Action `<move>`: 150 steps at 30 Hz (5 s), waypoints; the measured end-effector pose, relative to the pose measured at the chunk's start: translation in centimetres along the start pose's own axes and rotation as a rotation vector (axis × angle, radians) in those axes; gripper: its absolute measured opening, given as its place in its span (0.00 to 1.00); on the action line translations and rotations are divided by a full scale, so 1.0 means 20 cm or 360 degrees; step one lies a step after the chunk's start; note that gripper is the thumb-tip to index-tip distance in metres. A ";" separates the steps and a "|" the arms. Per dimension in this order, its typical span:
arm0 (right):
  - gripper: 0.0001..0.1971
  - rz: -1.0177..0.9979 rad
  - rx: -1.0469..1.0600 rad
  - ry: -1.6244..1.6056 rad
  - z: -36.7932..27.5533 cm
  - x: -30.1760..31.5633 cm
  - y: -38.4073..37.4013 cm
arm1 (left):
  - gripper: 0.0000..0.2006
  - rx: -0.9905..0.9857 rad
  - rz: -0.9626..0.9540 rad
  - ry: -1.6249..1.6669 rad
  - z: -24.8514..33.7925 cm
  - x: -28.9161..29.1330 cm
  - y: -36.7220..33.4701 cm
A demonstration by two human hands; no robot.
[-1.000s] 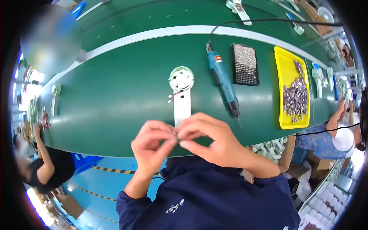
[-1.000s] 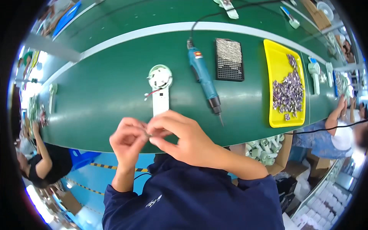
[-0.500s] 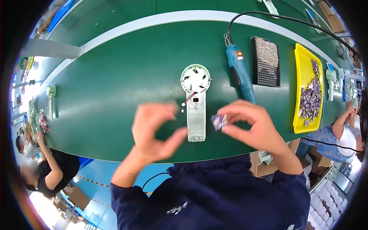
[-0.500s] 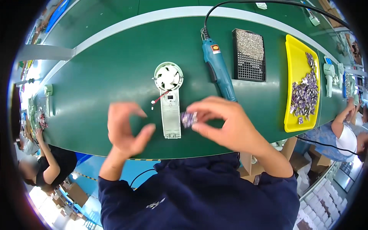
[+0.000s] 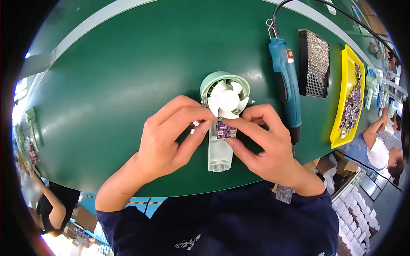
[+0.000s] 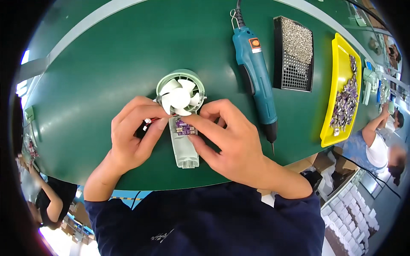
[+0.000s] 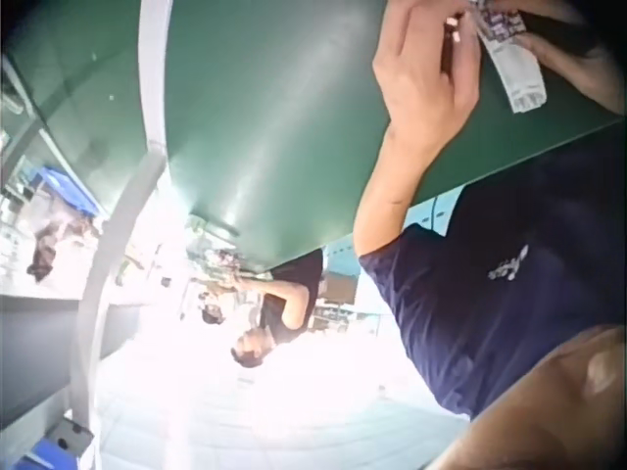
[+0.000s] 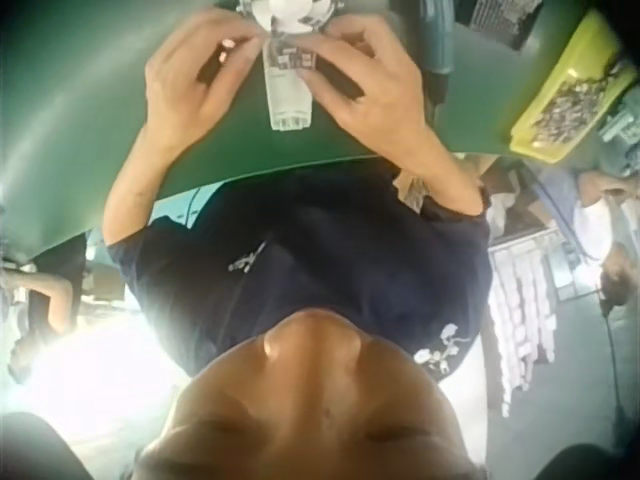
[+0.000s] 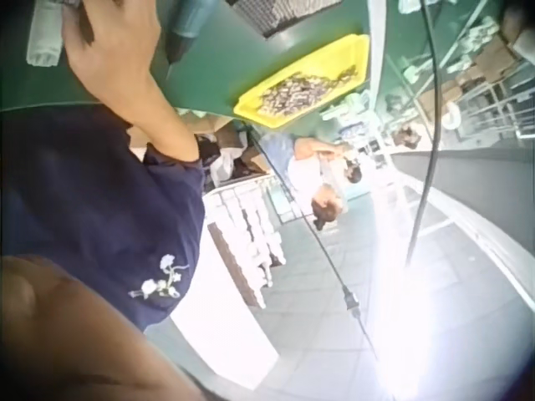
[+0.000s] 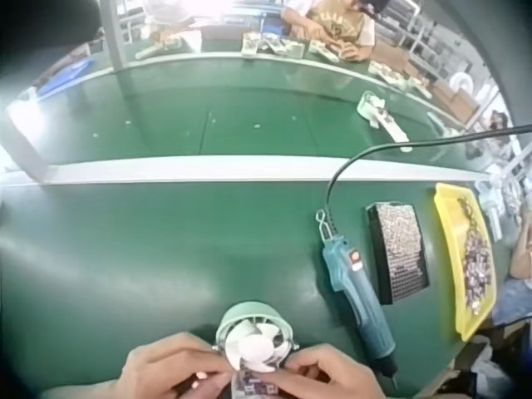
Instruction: Assembling handheld electronic fans by installing motors, circuit boards, and screws on an assembly line.
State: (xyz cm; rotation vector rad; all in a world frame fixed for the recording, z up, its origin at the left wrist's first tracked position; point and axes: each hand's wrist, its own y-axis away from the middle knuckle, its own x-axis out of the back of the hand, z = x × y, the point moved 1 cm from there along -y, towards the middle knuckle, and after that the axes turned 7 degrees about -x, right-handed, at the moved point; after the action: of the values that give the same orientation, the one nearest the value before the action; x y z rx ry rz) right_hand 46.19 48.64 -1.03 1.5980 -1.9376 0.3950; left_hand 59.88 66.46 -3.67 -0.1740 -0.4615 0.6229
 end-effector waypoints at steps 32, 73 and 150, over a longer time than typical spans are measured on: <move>0.20 0.0114 0.0060 0.0293 -0.07 -0.01 0.01 | 0.13 -0.0173 0.0000 -0.0358 0.06 -0.09 0.03; 0.51 0.1089 0.1188 -0.1748 0.19 0.36 -0.16 | 0.09 -0.0008 0.0114 -0.0233 0.10 -0.09 0.00; 0.34 0.0605 0.1076 -0.1527 -0.19 0.06 -0.03 | 0.14 -0.0230 0.0146 -0.0028 0.00 -0.18 -0.02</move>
State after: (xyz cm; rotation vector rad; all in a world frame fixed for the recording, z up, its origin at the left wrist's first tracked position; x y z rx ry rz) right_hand 47.66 49.73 2.46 2.0530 -3.1033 0.5299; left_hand 57.48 63.86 -4.86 -0.3289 -0.5179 0.6811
